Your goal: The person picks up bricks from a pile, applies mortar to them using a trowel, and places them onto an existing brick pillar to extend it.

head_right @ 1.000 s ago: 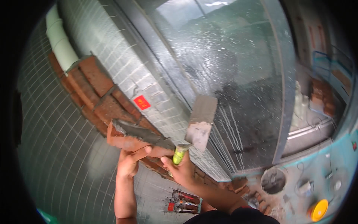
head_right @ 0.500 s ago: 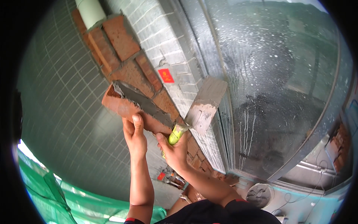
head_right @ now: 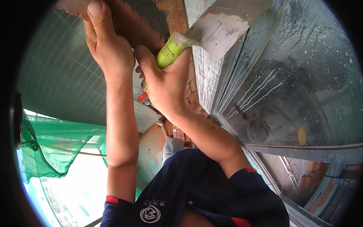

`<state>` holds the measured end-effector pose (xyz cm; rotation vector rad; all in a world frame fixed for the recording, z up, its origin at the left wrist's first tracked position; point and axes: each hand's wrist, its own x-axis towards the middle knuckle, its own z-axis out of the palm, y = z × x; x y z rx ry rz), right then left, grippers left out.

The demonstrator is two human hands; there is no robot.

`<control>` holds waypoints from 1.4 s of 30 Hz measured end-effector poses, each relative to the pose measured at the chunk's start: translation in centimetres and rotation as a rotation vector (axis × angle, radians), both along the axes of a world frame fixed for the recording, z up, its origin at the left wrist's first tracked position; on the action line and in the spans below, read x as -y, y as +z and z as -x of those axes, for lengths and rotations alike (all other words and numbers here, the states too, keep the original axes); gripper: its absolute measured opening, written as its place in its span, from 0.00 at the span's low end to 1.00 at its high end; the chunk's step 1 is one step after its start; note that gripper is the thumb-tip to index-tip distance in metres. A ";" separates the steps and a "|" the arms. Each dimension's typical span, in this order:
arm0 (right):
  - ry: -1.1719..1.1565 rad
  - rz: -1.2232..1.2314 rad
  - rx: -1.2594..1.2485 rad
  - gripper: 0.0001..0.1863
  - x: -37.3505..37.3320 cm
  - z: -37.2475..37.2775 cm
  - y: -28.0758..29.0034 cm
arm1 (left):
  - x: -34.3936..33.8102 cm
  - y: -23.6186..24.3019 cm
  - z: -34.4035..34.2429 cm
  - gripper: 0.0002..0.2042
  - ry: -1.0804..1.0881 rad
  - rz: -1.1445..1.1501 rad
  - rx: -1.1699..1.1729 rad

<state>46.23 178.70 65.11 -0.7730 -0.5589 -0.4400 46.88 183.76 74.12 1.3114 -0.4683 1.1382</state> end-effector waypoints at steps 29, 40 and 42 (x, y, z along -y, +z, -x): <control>-0.321 0.645 0.011 0.23 7.0 -3.3 -5.1 | -4.4 32.3 -14.7 0.27 0.312 -0.160 0.338; -0.796 0.785 -0.125 0.12 9.4 -1.0 -9.4 | -2.0 48.3 -24.5 0.29 0.505 -0.221 0.275; -0.912 0.842 -0.226 0.14 10.3 -1.4 -11.9 | -1.2 49.0 -25.7 0.29 0.520 -0.191 0.252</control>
